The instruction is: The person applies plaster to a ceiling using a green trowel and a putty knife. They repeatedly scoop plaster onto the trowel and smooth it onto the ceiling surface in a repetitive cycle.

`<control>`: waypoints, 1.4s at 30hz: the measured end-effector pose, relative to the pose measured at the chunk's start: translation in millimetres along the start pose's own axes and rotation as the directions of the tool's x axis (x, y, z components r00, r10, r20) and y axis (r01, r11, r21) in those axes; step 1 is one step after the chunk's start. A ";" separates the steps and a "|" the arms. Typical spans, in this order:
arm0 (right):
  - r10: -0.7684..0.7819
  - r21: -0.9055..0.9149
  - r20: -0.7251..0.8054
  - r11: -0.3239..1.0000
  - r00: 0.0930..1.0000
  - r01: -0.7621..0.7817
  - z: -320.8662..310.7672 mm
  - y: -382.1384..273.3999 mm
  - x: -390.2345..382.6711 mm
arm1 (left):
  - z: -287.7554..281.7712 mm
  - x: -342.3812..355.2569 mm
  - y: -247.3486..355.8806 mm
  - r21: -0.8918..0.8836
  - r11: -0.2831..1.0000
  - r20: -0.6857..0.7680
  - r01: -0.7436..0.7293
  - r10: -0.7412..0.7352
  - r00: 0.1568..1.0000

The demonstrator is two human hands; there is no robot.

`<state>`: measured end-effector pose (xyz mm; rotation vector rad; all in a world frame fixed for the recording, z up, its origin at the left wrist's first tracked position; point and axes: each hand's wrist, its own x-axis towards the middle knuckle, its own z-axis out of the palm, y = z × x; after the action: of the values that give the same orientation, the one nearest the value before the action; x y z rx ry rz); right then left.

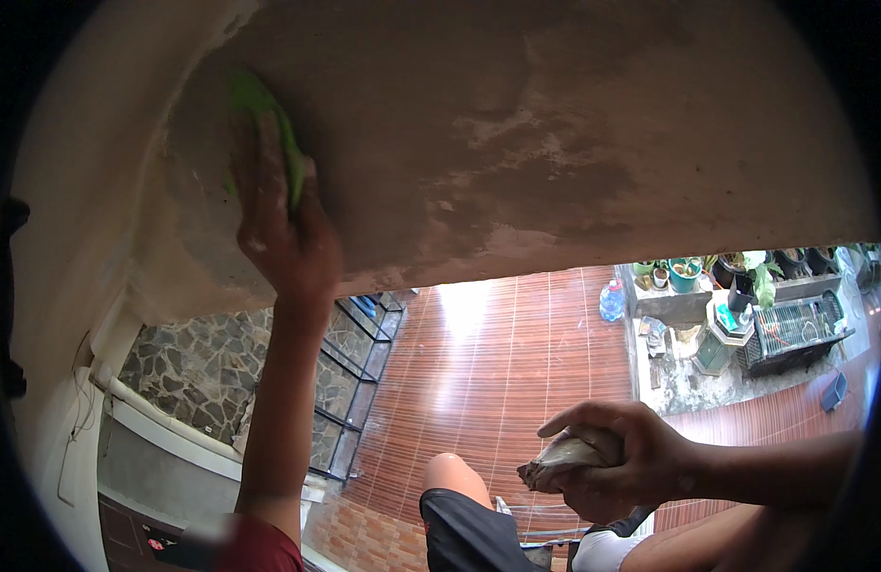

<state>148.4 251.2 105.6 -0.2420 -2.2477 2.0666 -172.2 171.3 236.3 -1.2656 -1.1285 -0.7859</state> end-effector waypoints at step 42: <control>-0.097 0.099 0.023 0.991 0.995 0.095 3.7 -3.8 0.5 | -38.2 -84.1 52.8 -0.347 0.929 0.452 -0.128 0.285 0.845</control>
<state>147.0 247.4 109.0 -0.0973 -2.1201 2.1356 -140.3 132.7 142.4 -1.8969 -1.2728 -0.4848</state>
